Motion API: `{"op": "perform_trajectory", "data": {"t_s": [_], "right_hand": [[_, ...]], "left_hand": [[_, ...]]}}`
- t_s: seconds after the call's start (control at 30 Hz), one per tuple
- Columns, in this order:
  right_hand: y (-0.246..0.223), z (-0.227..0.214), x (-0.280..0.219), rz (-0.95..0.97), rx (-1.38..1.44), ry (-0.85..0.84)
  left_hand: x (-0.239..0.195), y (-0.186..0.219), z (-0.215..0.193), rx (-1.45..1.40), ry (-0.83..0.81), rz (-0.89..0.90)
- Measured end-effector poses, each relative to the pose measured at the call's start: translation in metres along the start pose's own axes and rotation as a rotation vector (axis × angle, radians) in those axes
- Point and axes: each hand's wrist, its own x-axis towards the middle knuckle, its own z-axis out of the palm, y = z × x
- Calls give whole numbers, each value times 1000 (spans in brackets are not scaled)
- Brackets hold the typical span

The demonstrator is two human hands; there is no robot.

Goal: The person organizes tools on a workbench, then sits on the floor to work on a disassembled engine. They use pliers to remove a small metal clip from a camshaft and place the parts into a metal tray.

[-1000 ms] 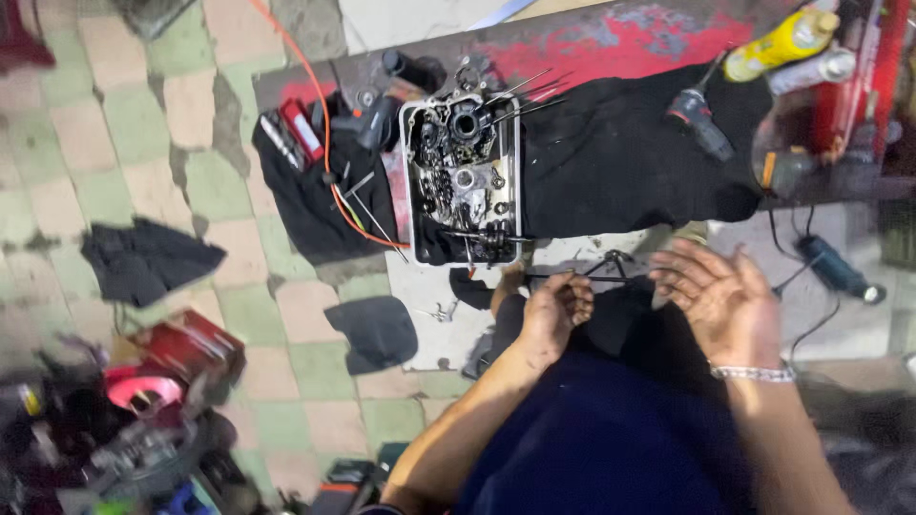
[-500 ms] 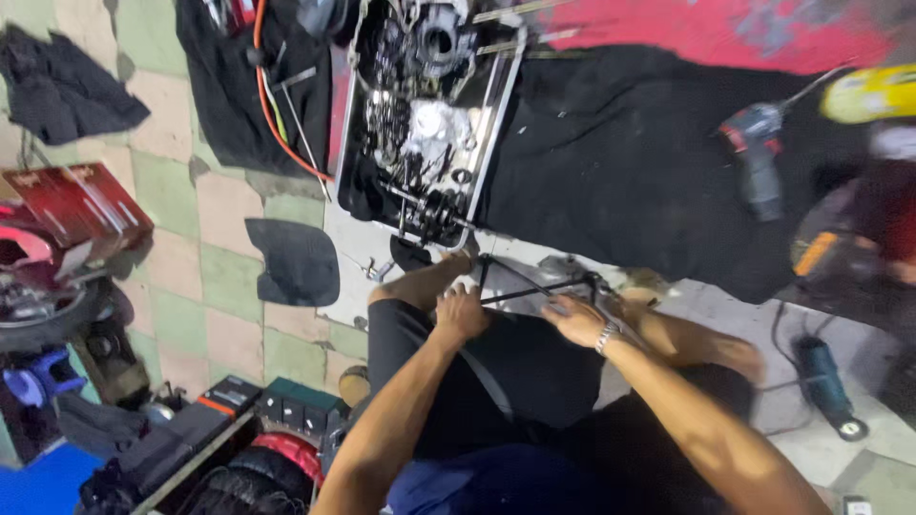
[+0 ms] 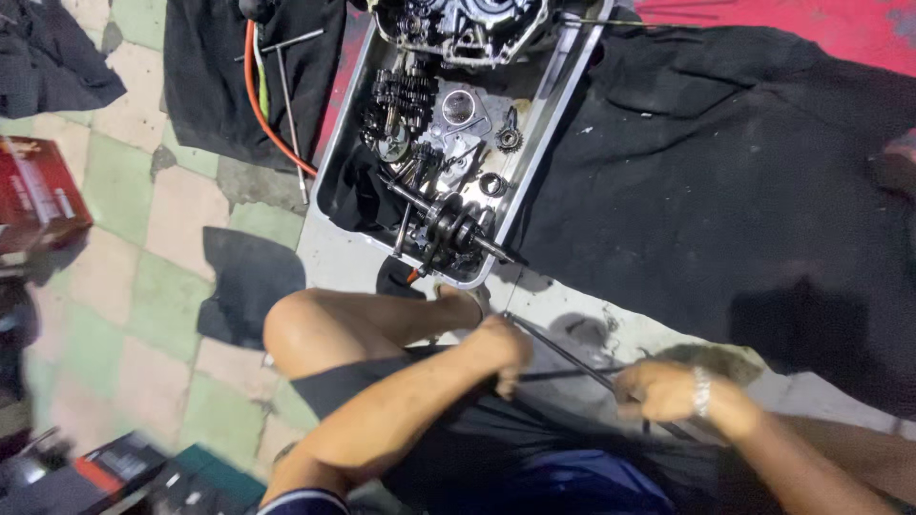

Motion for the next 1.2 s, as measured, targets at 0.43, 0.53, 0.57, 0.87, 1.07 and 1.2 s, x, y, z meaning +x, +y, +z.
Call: {"op": "perform_trajectory", "data": {"t_s": [0.43,0.53,0.57,0.87,1.07,1.2], "right_hand": [[-96,-9,-31,-85,48,854],[-118,-22,-39,-275,-44,954],[-120,-26,-40,-355,-97,982],[-135,-67,0,-139,133,1005],[-147,-87,56,23,263,1012],[-157,-98,80,41,325,1053]], "left_hand": [[-115,10,-20,-177,805,-179],[-159,-18,-38,-230,918,-296],[-177,-36,-44,-215,983,-339],[-277,-201,-38,-529,1350,-824],[-225,-275,29,-905,1297,-624],[-195,-283,37,-847,1318,-741]]}}
